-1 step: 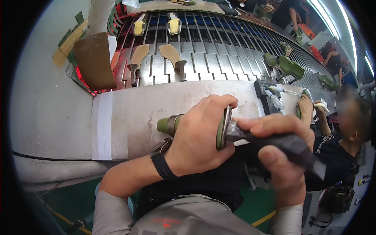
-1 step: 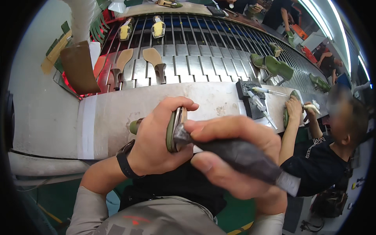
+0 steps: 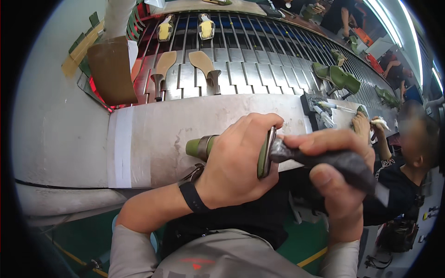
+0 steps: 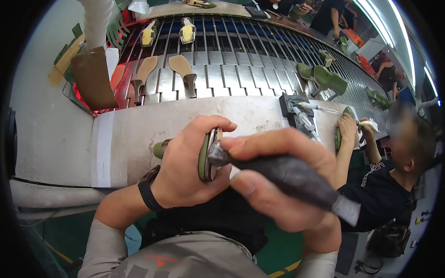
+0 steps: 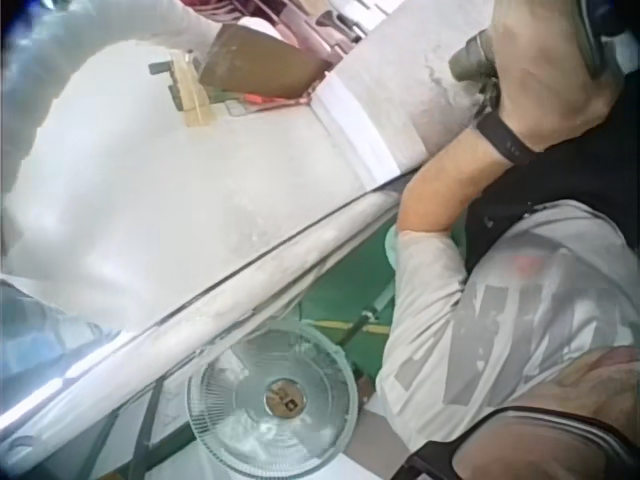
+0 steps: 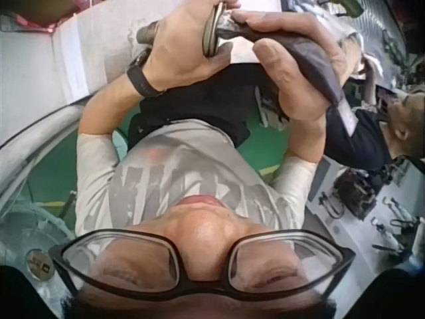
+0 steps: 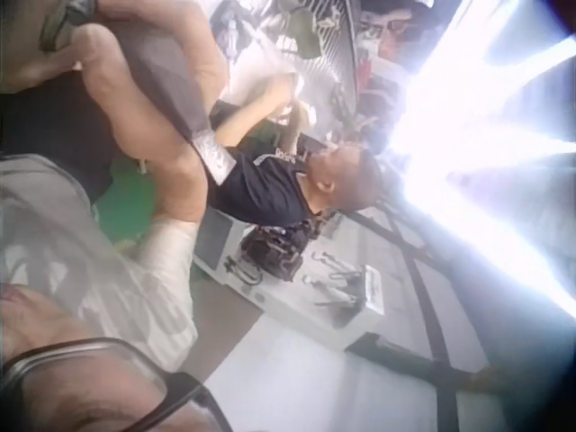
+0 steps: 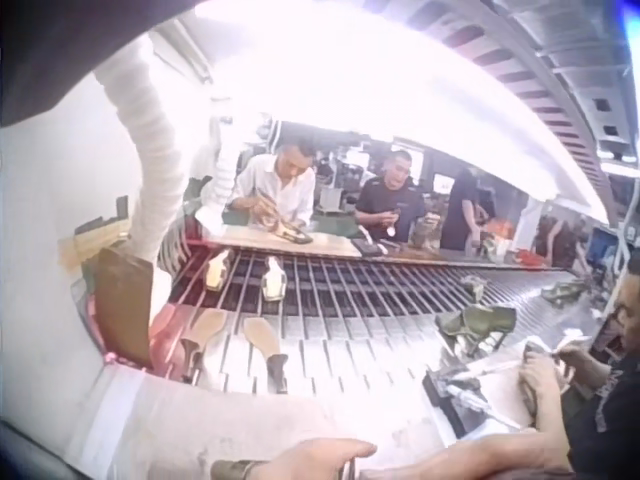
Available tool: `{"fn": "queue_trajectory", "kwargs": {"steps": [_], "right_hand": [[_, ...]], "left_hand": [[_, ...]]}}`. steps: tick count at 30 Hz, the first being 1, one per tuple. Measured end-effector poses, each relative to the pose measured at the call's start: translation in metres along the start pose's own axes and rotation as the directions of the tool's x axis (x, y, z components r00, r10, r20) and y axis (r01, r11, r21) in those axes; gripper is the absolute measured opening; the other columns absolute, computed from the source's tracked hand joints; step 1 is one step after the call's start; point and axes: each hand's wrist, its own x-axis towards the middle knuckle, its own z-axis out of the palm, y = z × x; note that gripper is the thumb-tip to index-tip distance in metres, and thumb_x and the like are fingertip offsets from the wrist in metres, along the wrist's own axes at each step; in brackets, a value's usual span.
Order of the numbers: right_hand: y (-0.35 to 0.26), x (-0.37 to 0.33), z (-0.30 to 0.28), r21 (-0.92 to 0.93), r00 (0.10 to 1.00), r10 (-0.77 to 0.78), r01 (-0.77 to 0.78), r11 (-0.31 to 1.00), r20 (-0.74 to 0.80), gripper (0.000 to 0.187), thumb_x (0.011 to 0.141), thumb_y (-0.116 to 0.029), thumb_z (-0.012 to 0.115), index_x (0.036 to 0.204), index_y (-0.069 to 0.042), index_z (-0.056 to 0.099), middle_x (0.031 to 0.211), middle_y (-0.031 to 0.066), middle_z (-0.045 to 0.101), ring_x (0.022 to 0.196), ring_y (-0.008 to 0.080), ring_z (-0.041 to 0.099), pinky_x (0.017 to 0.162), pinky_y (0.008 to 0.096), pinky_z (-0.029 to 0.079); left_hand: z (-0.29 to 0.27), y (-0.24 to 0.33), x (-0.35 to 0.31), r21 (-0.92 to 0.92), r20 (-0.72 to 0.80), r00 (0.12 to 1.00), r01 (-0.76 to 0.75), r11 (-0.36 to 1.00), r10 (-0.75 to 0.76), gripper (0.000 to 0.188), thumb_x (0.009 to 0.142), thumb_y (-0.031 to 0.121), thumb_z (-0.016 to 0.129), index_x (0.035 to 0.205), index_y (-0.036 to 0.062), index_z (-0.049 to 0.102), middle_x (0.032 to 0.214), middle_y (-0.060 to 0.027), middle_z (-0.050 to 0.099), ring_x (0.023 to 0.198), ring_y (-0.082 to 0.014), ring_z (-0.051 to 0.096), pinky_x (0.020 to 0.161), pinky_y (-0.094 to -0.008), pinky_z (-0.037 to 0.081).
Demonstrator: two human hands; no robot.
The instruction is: The person hammers the edges of a green high-heel shoe upper around a last, applies adhesive using a syringe, and presses a sole onto the bottom of the shoe.
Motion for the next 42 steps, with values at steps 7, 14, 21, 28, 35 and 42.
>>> {"fn": "queue_trajectory", "kwargs": {"steps": [7, 14, 21, 28, 35, 42], "right_hand": [[-0.01, 0.022, 0.005, -0.071, 0.976, 0.204, -0.21, 0.975, -0.075, 0.049, 0.092, -0.04, 0.075, 0.105, 0.006, 0.066, 0.108, 0.0259, 0.077, 0.103, 0.0302, 0.076, 0.101, 0.0396, 0.057], [0.04, -0.028, 0.017, -0.228, 0.808, -0.588, 0.581, 0.782, 0.042, 0.056, 0.094, -0.032, 0.084, 0.133, 0.001, 0.062, 0.132, 0.0296, 0.068, 0.125, 0.0554, 0.065, 0.106, 0.0606, 0.055], [0.086, -0.013, 0.052, -0.323, 0.759, -0.649, 0.602, 0.73, -0.052, 0.045, 0.097, -0.022, 0.081, 0.126, 0.005, 0.061, 0.126, 0.0324, 0.069, 0.12, 0.0526, 0.069, 0.102, 0.0568, 0.059], [0.032, -0.001, 0.043, -0.27, 0.942, -0.334, 0.316, 0.909, -0.022, 0.036, 0.09, -0.012, 0.083, 0.117, 0.007, 0.068, 0.121, 0.0301, 0.074, 0.118, 0.0364, 0.073, 0.105, 0.0434, 0.057], [-0.004, 0.013, 0.051, -0.202, 0.986, -0.013, -0.022, 0.979, -0.168, 0.054, 0.093, -0.046, 0.075, 0.103, 0.006, 0.064, 0.107, 0.026, 0.077, 0.102, 0.0286, 0.075, 0.096, 0.0371, 0.057], [0.031, -0.063, 0.061, 0.089, 0.982, 0.024, -0.041, 0.995, 0.189, 0.035, 0.092, -0.013, 0.08, 0.117, 0.008, 0.068, 0.12, 0.0261, 0.076, 0.111, 0.0293, 0.076, 0.1, 0.0398, 0.059]], "left_hand": [[0.0, 0.002, -0.013, -0.056, -0.053, 0.995, -0.093, 0.994, 0.09, 0.076, 0.067, -0.003, 0.077, 0.139, 0.0, 0.052, 0.112, -0.0213, 0.067, 0.099, -0.0433, 0.068, 0.085, -0.0486, 0.055], [-0.021, -0.017, 0.007, -0.028, -0.05, 0.999, 0.016, 0.999, -0.017, 0.091, 0.077, 0.014, 0.088, 0.155, 0.0099, 0.042, 0.124, -0.0171, 0.07, 0.104, -0.0292, 0.072, 0.094, -0.0384, 0.056], [-0.014, -0.026, 0.007, -0.002, -0.091, 0.996, -0.009, 1.0, 0.008, 0.083, 0.077, 0.015, 0.091, 0.147, 0.009, 0.049, 0.121, -0.0165, 0.07, 0.108, -0.0308, 0.072, 0.094, -0.0399, 0.056], [-0.019, -0.022, 0.004, 0.047, -0.128, 0.992, 0.002, 0.999, 0.004, 0.079, 0.076, 0.008, 0.086, 0.146, 0.0084, 0.049, 0.121, -0.017, 0.069, 0.107, -0.0354, 0.071, 0.092, -0.0415, 0.057], [-0.017, -0.007, -0.027, 0.051, -0.092, 0.986, -0.133, 0.99, 0.138, 0.08, 0.076, 0.001, 0.08, 0.147, 0.0012, 0.046, 0.124, -0.0215, 0.064, 0.106, -0.0396, 0.069, 0.088, -0.043, 0.057], [-0.003, -0.026, -0.125, 0.262, -0.244, 0.795, -0.498, 0.827, 0.556, 0.065, 0.091, 0.025, 0.085, 0.141, 0.007, 0.046, 0.141, -0.0232, 0.065, 0.122, -0.0399, 0.071, 0.111, -0.0647, 0.047]]}}
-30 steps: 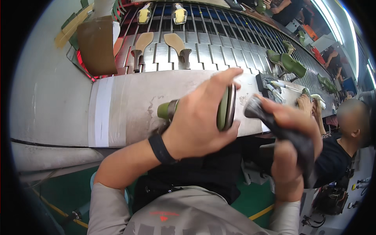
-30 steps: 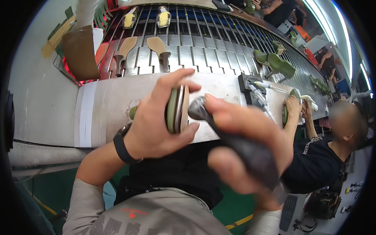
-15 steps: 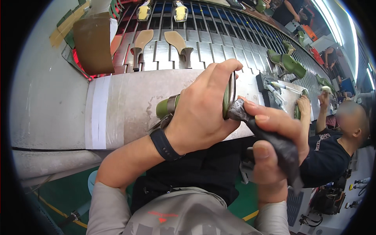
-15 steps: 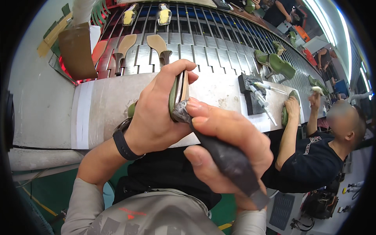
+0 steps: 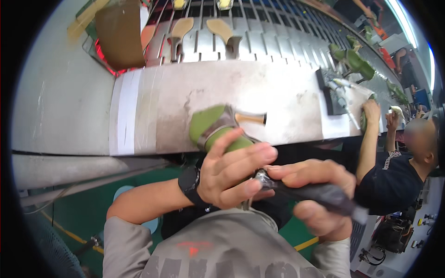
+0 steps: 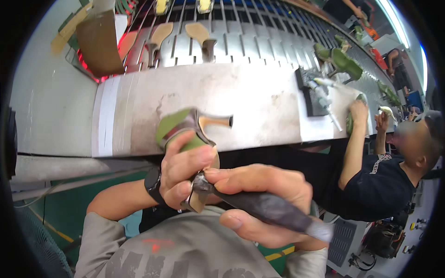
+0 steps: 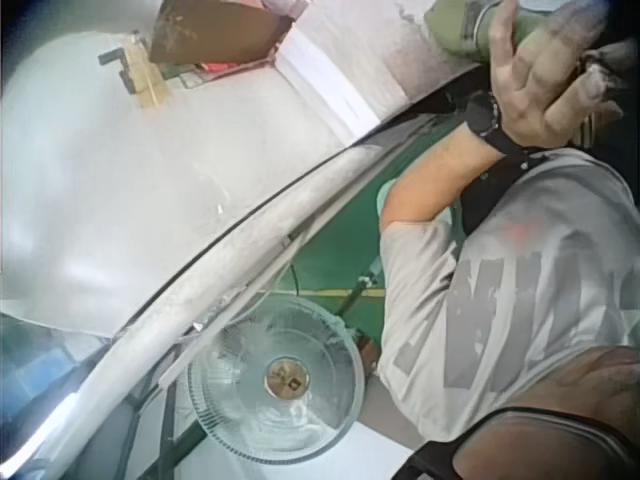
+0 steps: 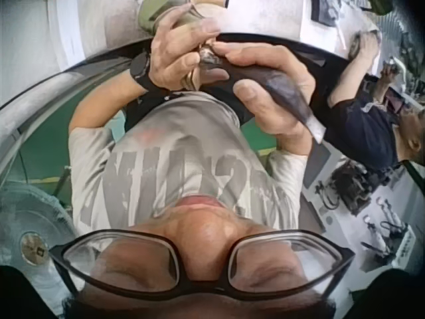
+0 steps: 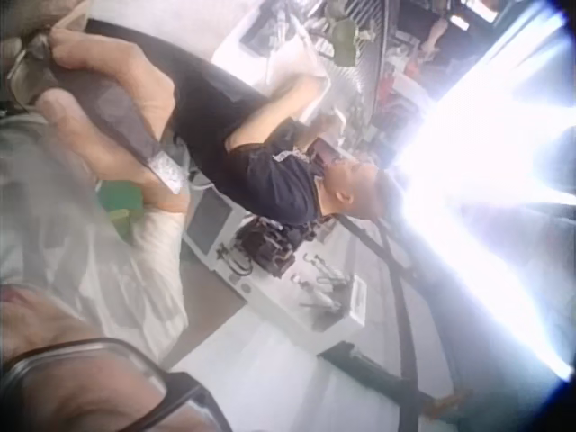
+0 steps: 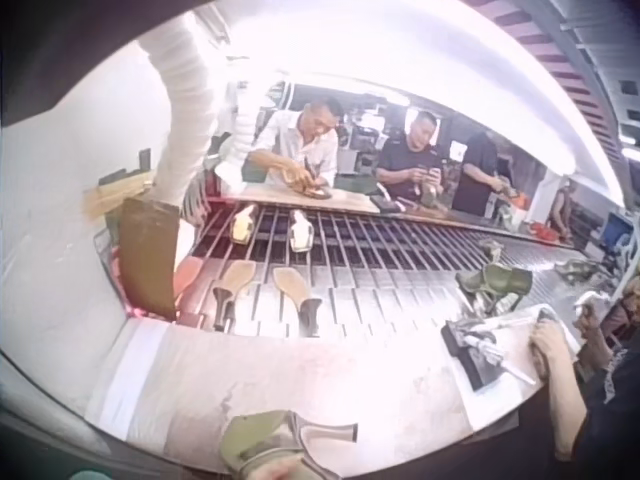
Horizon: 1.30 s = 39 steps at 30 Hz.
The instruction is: The person hammers the edges of a green high-heel shoe upper around a last, applies adhesive using a syringe, and presses a sole onto the bottom of the shoe.
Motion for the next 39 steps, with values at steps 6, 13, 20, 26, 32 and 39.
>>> {"fn": "queue_trajectory", "kwargs": {"steps": [6, 13, 20, 26, 32, 39], "right_hand": [[0.093, -0.068, 0.065, 0.178, 0.857, 0.35, -0.304, 0.936, -0.378, 0.028, 0.101, -0.002, 0.067, 0.128, 0.006, 0.064, 0.132, 0.0237, 0.072, 0.115, 0.0232, 0.073, 0.099, 0.0344, 0.057], [0.099, -0.07, 0.073, -0.143, 0.974, -0.064, 0.033, 0.989, -0.216, 0.035, 0.086, -0.002, 0.082, 0.116, 0.006, 0.065, 0.122, 0.0312, 0.073, 0.12, 0.0441, 0.073, 0.103, 0.049, 0.059], [0.086, -0.039, 0.055, -0.222, 0.974, -0.011, -0.04, 0.974, -0.228, 0.031, 0.083, -0.001, 0.084, 0.106, 0.009, 0.067, 0.115, 0.0309, 0.075, 0.114, 0.043, 0.075, 0.1, 0.0487, 0.061], [0.071, -0.015, 0.039, -0.34, 0.984, 0.054, -0.111, 0.934, -0.171, 0.035, 0.085, -0.002, 0.084, 0.112, 0.01, 0.065, 0.117, 0.0345, 0.073, 0.113, 0.0464, 0.074, 0.099, 0.0493, 0.061], [0.076, -0.023, 0.033, -0.232, 0.985, 0.079, -0.114, 0.966, -0.153, 0.041, 0.086, -0.006, 0.085, 0.117, 0.01, 0.064, 0.118, 0.0356, 0.072, 0.114, 0.0484, 0.073, 0.1, 0.0516, 0.061], [0.069, -0.041, 0.058, -0.29, 0.986, 0.111, -0.143, 0.946, -0.124, 0.043, 0.086, -0.01, 0.086, 0.116, 0.008, 0.061, 0.119, 0.0341, 0.072, 0.112, 0.0516, 0.073, 0.096, 0.0542, 0.062]], "left_hand": [[-0.005, -0.017, -0.078, 0.439, 0.201, 0.936, 0.178, 0.88, -0.289, 0.048, 0.1, 0.016, 0.064, 0.144, 0.0062, 0.05, 0.151, -0.018, 0.061, 0.141, -0.0351, 0.058, 0.125, -0.0653, 0.027], [-0.004, -0.016, -0.085, 0.477, 0.262, 0.908, 0.172, 0.862, -0.326, 0.073, 0.092, 0.038, 0.082, 0.146, 0.0068, 0.044, 0.148, -0.0203, 0.058, 0.137, -0.0403, 0.059, 0.126, -0.0649, 0.026], [0.007, -0.007, -0.085, 0.456, 0.178, 0.909, 0.264, 0.85, -0.378, 0.046, 0.098, 0.024, 0.073, 0.136, 0.0113, 0.05, 0.142, -0.0134, 0.063, 0.136, -0.0326, 0.06, 0.127, -0.0636, 0.027], [0.008, -0.006, -0.08, 0.443, 0.144, 0.883, 0.347, 0.827, -0.448, 0.03, 0.105, 0.017, 0.065, 0.132, 0.0144, 0.054, 0.137, -0.0054, 0.068, 0.133, -0.0243, 0.062, 0.126, -0.0644, 0.028], [0.006, -0.008, -0.079, 0.453, 0.142, 0.883, 0.343, 0.823, -0.447, 0.031, 0.104, 0.017, 0.067, 0.132, 0.0153, 0.054, 0.137, -0.0033, 0.069, 0.13, -0.0218, 0.064, 0.126, -0.0641, 0.029], [0.01, -0.013, -0.083, 0.449, 0.154, 0.912, 0.279, 0.849, -0.381, 0.027, 0.106, 0.018, 0.058, 0.131, 0.0109, 0.052, 0.139, -0.0114, 0.065, 0.131, -0.0299, 0.061, 0.124, -0.0672, 0.029]]}}
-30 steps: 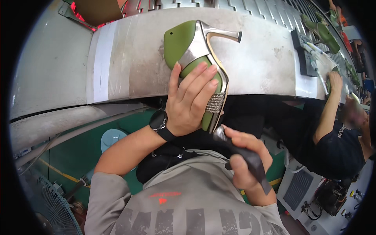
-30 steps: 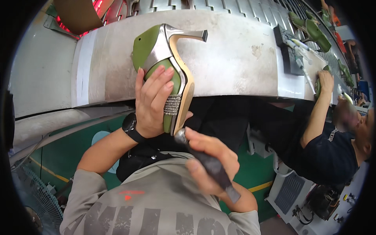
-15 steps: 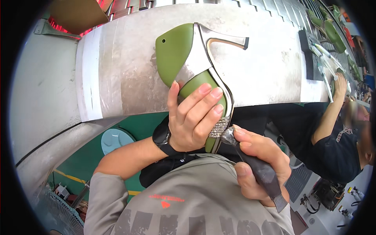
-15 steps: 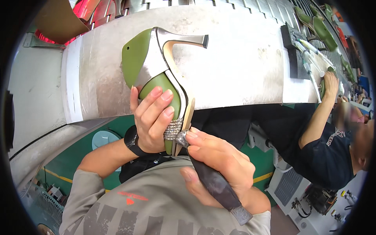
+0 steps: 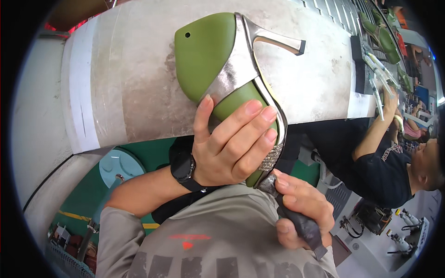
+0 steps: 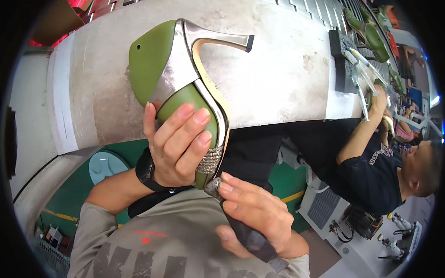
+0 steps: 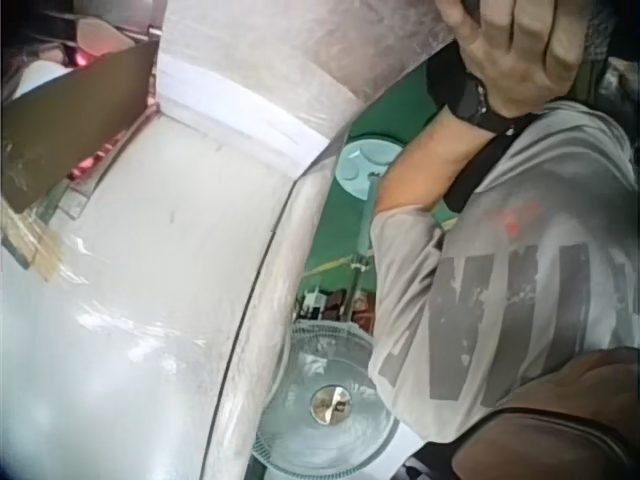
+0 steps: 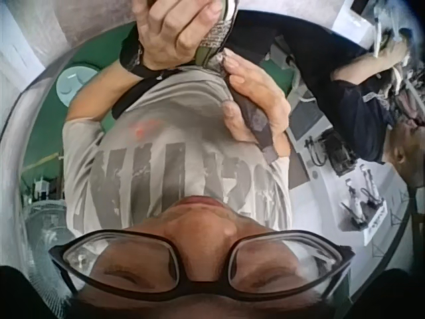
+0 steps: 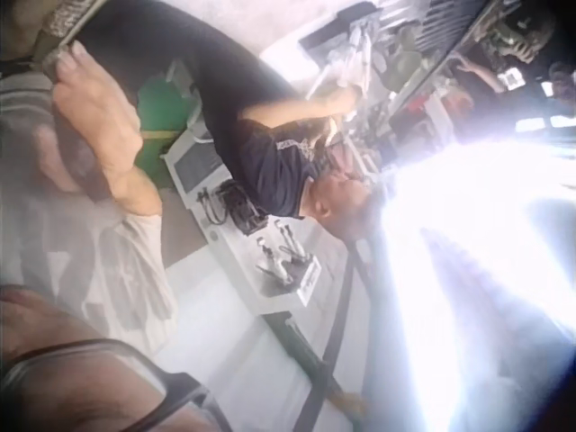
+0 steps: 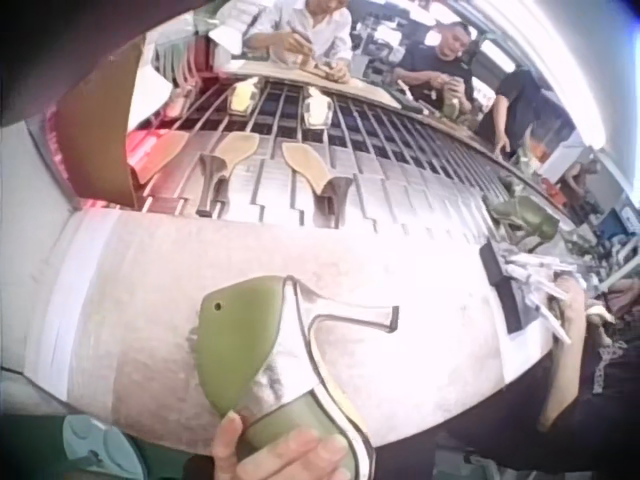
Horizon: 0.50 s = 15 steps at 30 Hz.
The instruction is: The person hammers the edges of a green high-heel shoe upper around a last, applies adhesive using a syringe, and presses a sole onto the bottom of the shoe.
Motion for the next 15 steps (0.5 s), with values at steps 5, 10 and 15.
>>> {"fn": "queue_trajectory", "kwargs": {"steps": [5, 10, 15], "right_hand": [[0.007, 0.012, 0.005, 0.124, 0.97, 0.069, -0.041, 0.991, -0.234, 0.035, 0.099, -0.016, 0.076, 0.119, 0.009, 0.059, 0.122, 0.0347, 0.071, 0.115, 0.0459, 0.073, 0.101, 0.0517, 0.06], [0.001, 0.054, -0.03, 0.286, 0.914, 0.39, -0.347, 0.893, -0.111, 0.032, 0.099, -0.017, 0.071, 0.115, 0.01, 0.063, 0.119, 0.0305, 0.074, 0.112, 0.0318, 0.074, 0.103, 0.0427, 0.058], [0.01, 0.112, -0.059, 0.34, 0.803, 0.591, -0.579, 0.741, 0.079, 0.026, 0.095, -0.011, 0.07, 0.109, 0.01, 0.069, 0.111, 0.027, 0.078, 0.105, 0.0265, 0.075, 0.099, 0.0383, 0.058]], "left_hand": [[-0.002, 0.006, 0.001, -0.054, 0.001, 0.996, 0.086, 0.995, -0.086, 0.027, 0.105, 0.021, 0.066, 0.129, 0.0166, 0.054, 0.134, 0.0002, 0.07, 0.13, -0.0188, 0.064, 0.126, -0.0639, 0.029], [-0.004, 0.001, -0.004, -0.061, 0.025, 0.998, 0.058, 0.996, -0.057, 0.025, 0.104, 0.022, 0.066, 0.125, 0.0191, 0.054, 0.131, 0.0033, 0.071, 0.13, -0.0163, 0.063, 0.127, -0.0639, 0.028], [-0.001, -0.004, -0.007, -0.059, 0.001, 1.0, -0.008, 0.998, 0.008, 0.024, 0.102, 0.021, 0.068, 0.123, 0.022, 0.056, 0.125, 0.0082, 0.07, 0.127, -0.0139, 0.063, 0.125, -0.0676, 0.026]]}}
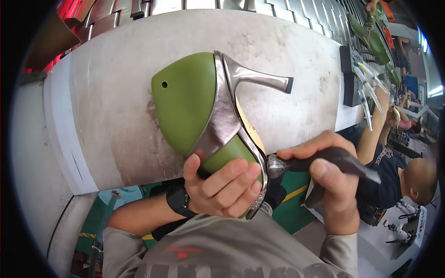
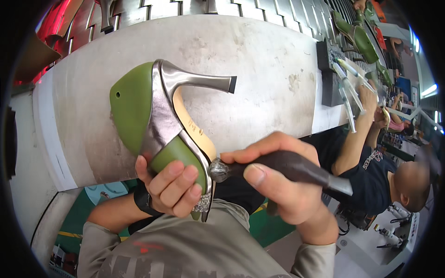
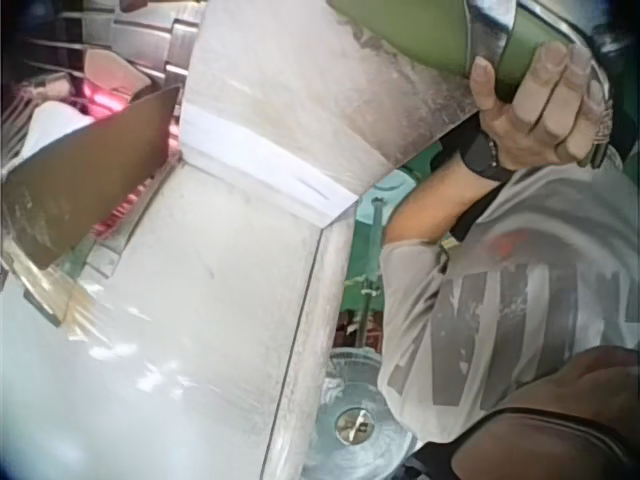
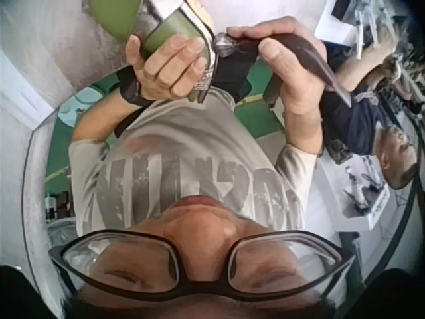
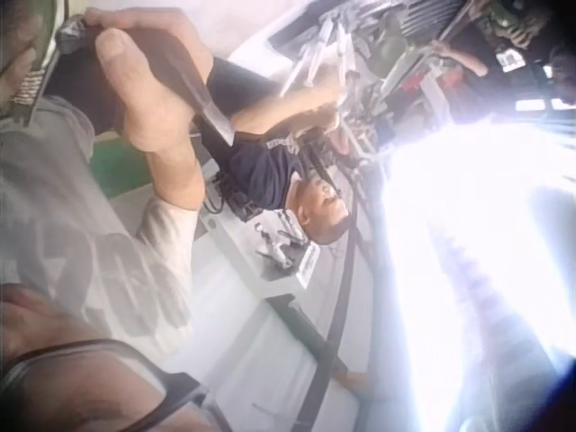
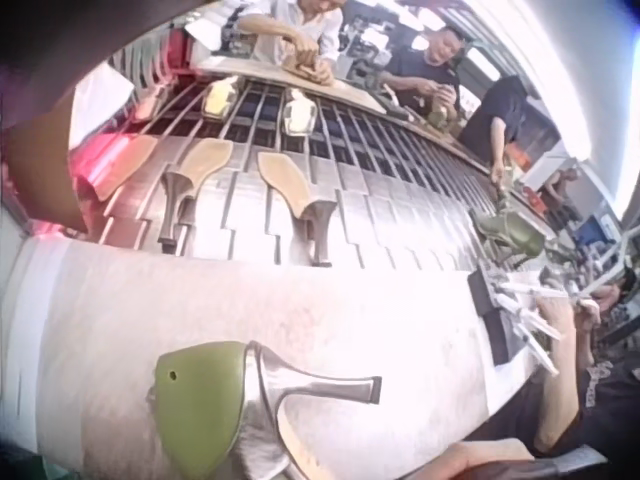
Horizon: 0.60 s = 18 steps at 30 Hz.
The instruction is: The person hammers the edges of a green high-heel shoe upper around a last, applies adhesive using a syringe, and presses a sole onto the bottom of the shoe.
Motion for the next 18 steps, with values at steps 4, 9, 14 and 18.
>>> {"fn": "queue_trajectory", "kwargs": {"steps": [4, 9, 14, 18], "right_hand": [[-0.014, 0.039, -0.008, -0.111, 0.984, 0.062, -0.044, 0.993, 0.165, 0.021, 0.095, -0.008, 0.071, 0.109, 0.008, 0.072, 0.103, 0.0207, 0.08, 0.097, 0.0196, 0.076, 0.09, 0.0328, 0.06], [-0.015, 0.052, 0.022, -0.243, 0.991, 0.085, -0.059, 0.968, 0.099, 0.04, 0.094, -0.031, 0.072, 0.107, 0.007, 0.067, 0.108, 0.0251, 0.079, 0.076, 0.0167, 0.072, 0.071, 0.0283, 0.06], [-0.019, 0.065, 0.034, -0.169, 0.999, -0.041, 0.04, 0.985, 0.002, 0.038, 0.095, -0.03, 0.069, 0.108, 0.005, 0.067, 0.11, 0.0223, 0.079, 0.061, 0.0085, 0.058, 0.056, 0.023, 0.049], [-0.036, 0.089, 0.031, -0.316, 0.994, 0.025, 0.009, 0.949, 0.106, 0.033, 0.095, -0.027, 0.069, 0.103, 0.005, 0.07, 0.104, 0.0175, 0.081, 0.053, 0.0064, 0.057, 0.048, 0.0215, 0.047]], "left_hand": [[0.007, -0.003, -0.002, -0.005, -0.03, 0.999, -0.031, 0.999, 0.031, 0.029, 0.1, 0.024, 0.07, 0.125, 0.0217, 0.055, 0.126, 0.0086, 0.068, 0.128, -0.0139, 0.062, 0.125, -0.0699, 0.025], [0.009, 0.002, -0.006, 0.048, -0.086, 0.996, 0.018, 0.999, -0.014, 0.032, 0.099, 0.025, 0.07, 0.127, 0.0216, 0.055, 0.127, 0.0094, 0.068, 0.13, -0.0134, 0.06, 0.124, -0.0709, 0.024], [0.001, 0.002, -0.001, -0.025, -0.019, 1.0, 0.011, 1.0, -0.011, 0.03, 0.1, 0.025, 0.07, 0.126, 0.0221, 0.056, 0.127, 0.0096, 0.069, 0.13, -0.0118, 0.06, 0.124, -0.069, 0.025], [-0.001, -0.003, -0.003, -0.025, -0.006, 1.0, 0.002, 1.0, -0.002, 0.027, 0.101, 0.025, 0.068, 0.125, 0.0223, 0.056, 0.127, 0.0088, 0.069, 0.128, -0.0132, 0.062, 0.125, -0.0694, 0.025]]}}
